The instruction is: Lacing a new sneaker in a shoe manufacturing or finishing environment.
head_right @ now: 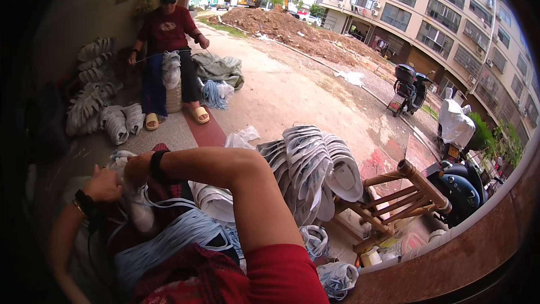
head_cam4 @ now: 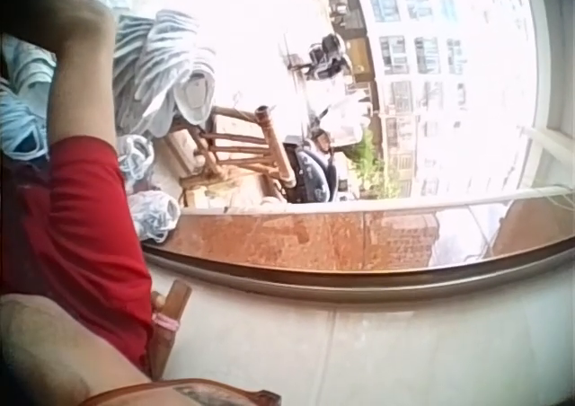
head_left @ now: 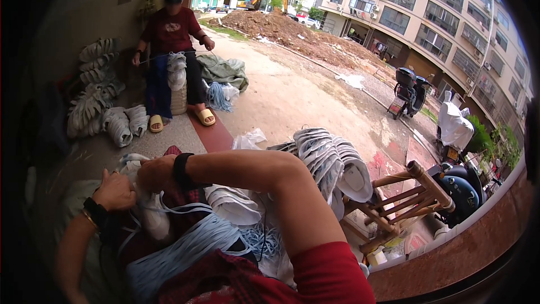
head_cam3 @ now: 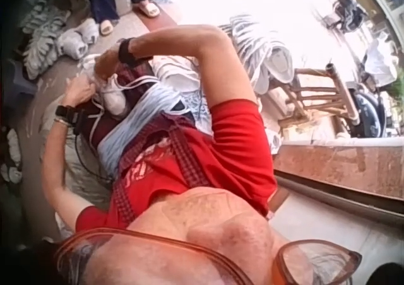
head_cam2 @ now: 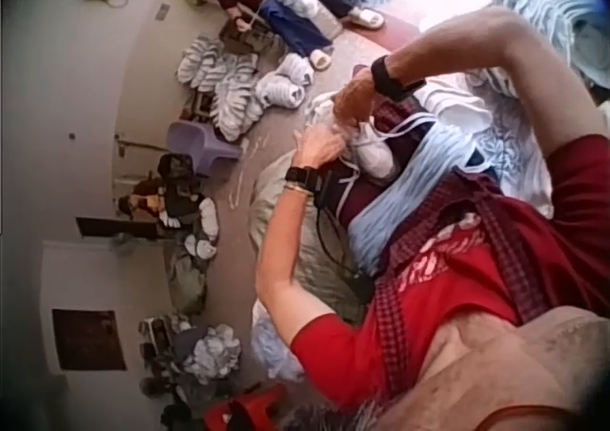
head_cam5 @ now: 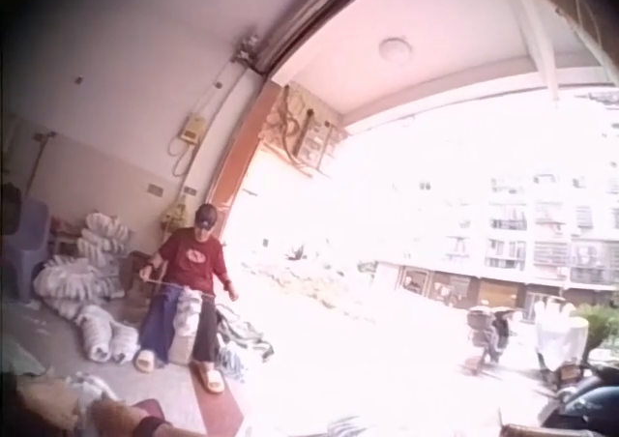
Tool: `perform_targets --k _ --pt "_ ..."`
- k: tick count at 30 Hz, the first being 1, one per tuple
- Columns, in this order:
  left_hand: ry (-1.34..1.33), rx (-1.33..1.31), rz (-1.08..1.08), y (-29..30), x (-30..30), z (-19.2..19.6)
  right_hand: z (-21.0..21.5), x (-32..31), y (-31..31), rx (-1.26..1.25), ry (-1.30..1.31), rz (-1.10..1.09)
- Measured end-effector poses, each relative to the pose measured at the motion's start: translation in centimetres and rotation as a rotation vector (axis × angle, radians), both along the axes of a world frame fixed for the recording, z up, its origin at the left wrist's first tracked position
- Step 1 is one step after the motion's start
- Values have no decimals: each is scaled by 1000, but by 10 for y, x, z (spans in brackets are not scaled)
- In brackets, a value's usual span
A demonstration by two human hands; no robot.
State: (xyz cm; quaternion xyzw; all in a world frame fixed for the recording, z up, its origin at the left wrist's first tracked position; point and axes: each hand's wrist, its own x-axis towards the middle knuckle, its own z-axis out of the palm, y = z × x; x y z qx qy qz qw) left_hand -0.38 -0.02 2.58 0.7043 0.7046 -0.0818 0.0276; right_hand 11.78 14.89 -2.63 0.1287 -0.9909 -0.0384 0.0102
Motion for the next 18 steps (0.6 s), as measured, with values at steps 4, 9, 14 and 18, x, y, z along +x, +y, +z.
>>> perform_targets --k 4,9,14,18 --pt "166 255 -68 2 -7 -35 -3 -6 1 -66 99 -18" --pt "108 116 41 0 -5 -29 0 -1 -23 -223 137 -393" --pt "123 199 96 5 -3 -30 -6 1 -20 -328 311 -516" --pt "40 42 126 2 2 -21 3 14 -24 -1090 472 -280"
